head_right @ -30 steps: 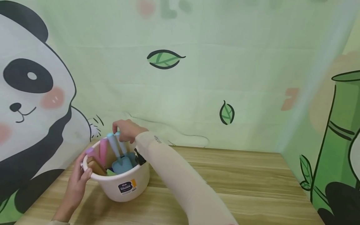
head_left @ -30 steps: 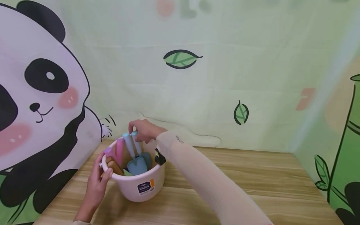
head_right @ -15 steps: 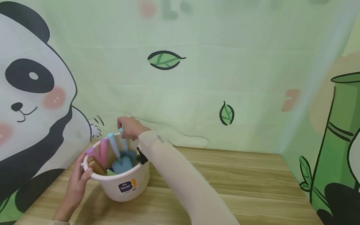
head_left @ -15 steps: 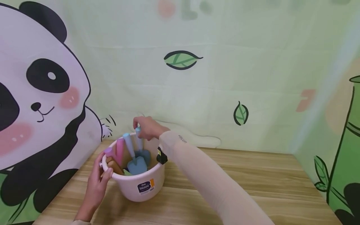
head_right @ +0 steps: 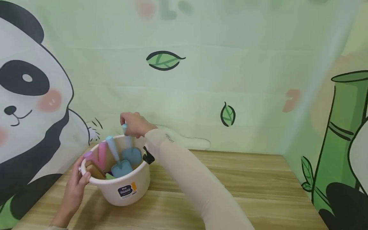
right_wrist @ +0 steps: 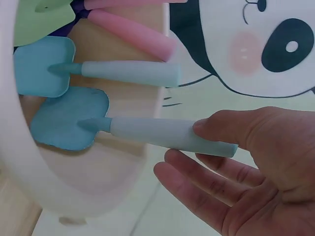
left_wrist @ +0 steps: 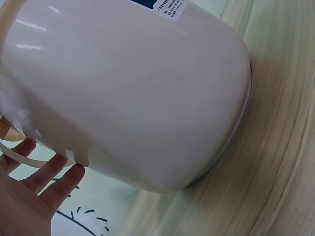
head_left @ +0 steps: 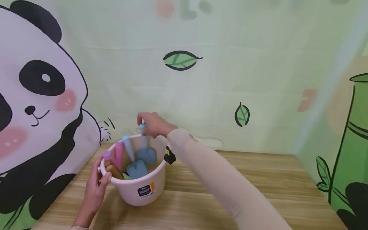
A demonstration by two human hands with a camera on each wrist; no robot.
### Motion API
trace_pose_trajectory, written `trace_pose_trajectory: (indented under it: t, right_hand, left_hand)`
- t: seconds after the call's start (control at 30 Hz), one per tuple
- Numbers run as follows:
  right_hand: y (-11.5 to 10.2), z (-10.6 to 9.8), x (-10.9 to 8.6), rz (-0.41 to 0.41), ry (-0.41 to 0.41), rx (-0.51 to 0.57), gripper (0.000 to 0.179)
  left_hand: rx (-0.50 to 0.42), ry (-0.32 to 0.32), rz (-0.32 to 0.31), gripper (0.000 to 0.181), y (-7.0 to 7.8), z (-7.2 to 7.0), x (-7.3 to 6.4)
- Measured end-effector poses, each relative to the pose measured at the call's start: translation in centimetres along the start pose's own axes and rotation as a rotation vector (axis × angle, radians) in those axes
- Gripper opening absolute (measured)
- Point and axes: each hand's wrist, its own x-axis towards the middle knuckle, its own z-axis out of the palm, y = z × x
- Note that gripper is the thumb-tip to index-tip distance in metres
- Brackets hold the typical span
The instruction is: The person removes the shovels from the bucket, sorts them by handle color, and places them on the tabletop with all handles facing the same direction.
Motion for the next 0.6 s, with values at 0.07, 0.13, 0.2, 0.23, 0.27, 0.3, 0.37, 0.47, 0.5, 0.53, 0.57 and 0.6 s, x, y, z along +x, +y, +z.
trace_pose_trajectory:
  t: [0.07, 0.13, 0.2, 0.23, 0.27, 0.3, 0.37, 0.47, 0.5, 0.53, 0.57, 0.6]
  right_hand:
    - [0.1, -0.5, -0.2, -0.009, 0.017, 0.019, 0.025]
    - [0.1, -1.0, -0.5, -0.023, 0.035, 0.046, 0.026]
    - [0.2, -1.4, -0.8, -0.038, 0.053, 0.068, 0.026]
    - [0.2, -1.6, -1.0, -0.047, 0.060, 0.079, 0.026]
    - [0.1, -1.9, -1.2, -0.054, 0.067, 0.091, 0.027]
    - [0.1, -2.1, -1.4, -0.060, 0.074, 0.103, 0.027]
    - [-0.1, -2.6, -1.7, -0.072, 0.093, 0.119, 0.028]
    - [-0.2, -3.4, -2.2, -0.087, 0.137, 0.135, 0.028]
    - [-0.2, -3.6, -2.4, -0.090, 0.151, 0.141, 0.028]
    - [-0.2, -3.8, -2.5, -0.096, 0.166, 0.146, 0.028]
    - [-0.2, -4.0, -2.6, -0.101, 0.180, 0.154, 0.028]
    - [-0.1, -4.2, -2.7, -0.106, 0.193, 0.163, 0.029]
  left_hand:
    - [-0.002, 0.000, -0.002, 0.064, 0.0, 0.0, 0.0]
    - [0.002, 0.000, -0.005, 0.064, 0.0, 0.0, 0.0]
    - [0.004, -0.002, -0.006, 0.064, 0.0, 0.0, 0.1]
    - [0.004, 0.000, -0.006, 0.064, 0.0, 0.0, 0.0]
    - [0.002, 0.000, -0.006, 0.064, 0.0, 0.0, 0.0]
    - [0.000, -0.002, -0.007, 0.063, 0.0, 0.0, 0.0]
    - [-0.001, -0.004, -0.007, 0.063, 0.0, 0.0, 0.0]
    - [-0.010, 0.000, 0.003, 0.063, 0.0, 0.1, 0.0]
    - [-0.011, 0.003, 0.006, 0.063, 0.0, 0.2, 0.0]
    - [-0.013, 0.008, 0.010, 0.063, 0.0, 0.2, 0.0]
    - [-0.018, 0.012, 0.014, 0.063, 0.0, 0.3, 0.0]
    - [-0.019, 0.016, 0.017, 0.063, 0.0, 0.3, 0.0]
